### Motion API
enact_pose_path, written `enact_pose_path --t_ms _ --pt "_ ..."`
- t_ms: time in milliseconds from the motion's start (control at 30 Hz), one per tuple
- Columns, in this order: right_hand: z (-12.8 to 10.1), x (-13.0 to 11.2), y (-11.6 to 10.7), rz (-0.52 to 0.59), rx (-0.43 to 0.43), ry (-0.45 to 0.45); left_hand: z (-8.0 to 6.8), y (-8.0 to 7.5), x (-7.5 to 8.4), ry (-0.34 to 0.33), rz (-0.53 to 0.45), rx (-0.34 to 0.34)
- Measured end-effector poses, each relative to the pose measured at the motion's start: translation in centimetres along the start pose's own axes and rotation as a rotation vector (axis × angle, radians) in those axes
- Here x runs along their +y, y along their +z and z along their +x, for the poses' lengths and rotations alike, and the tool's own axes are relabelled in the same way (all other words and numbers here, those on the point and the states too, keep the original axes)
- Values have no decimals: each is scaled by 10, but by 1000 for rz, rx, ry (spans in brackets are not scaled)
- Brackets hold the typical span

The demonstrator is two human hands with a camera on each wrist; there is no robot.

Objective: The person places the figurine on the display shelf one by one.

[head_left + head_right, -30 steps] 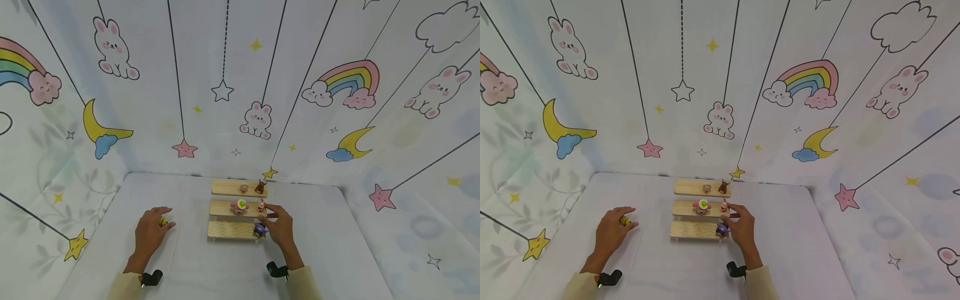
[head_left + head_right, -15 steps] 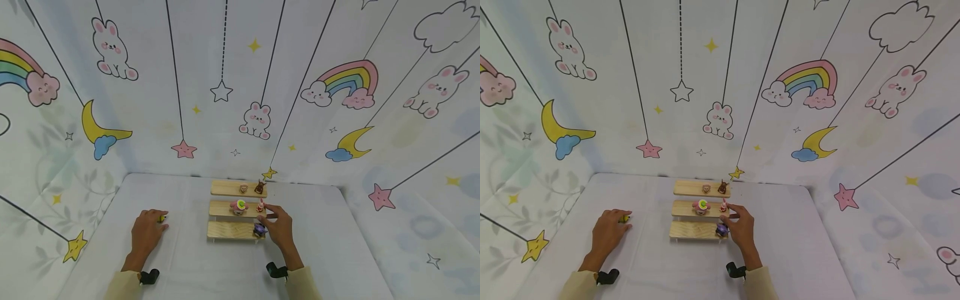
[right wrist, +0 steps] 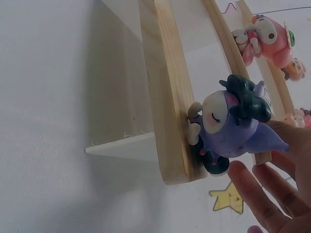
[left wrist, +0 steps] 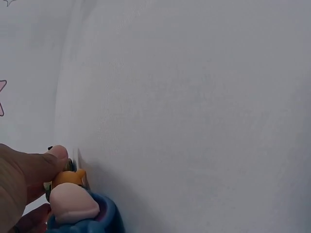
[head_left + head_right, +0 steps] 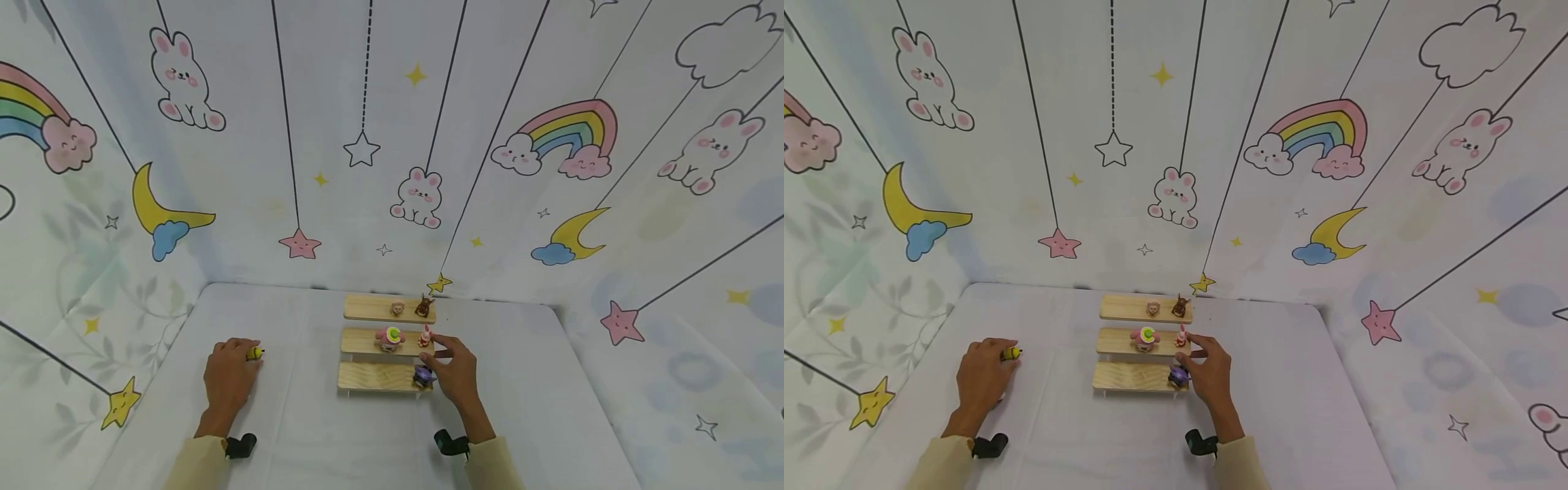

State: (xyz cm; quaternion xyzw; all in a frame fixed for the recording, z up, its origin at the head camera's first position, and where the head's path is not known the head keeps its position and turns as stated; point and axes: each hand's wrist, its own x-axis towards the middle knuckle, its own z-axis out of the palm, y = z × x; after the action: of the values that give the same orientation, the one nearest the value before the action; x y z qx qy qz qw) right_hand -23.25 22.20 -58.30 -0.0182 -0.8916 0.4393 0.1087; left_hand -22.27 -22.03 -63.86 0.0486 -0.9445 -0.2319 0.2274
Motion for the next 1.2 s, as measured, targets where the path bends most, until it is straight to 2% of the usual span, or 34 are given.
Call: enact_pose_path --t_ms 200,567,900,1200 --pt "0 2 1 -8 5 -3 -1 2 7 0 10 -65" --pt "-1 3 2 2 2 5 -1 2 9 27 5 -75" --pt "-2 3 2 -5 1 13 -3 4 6 -27 -218 -32" --pt "-2 1 1 12 4 9 -4 -1 2 -103 -216 -45"
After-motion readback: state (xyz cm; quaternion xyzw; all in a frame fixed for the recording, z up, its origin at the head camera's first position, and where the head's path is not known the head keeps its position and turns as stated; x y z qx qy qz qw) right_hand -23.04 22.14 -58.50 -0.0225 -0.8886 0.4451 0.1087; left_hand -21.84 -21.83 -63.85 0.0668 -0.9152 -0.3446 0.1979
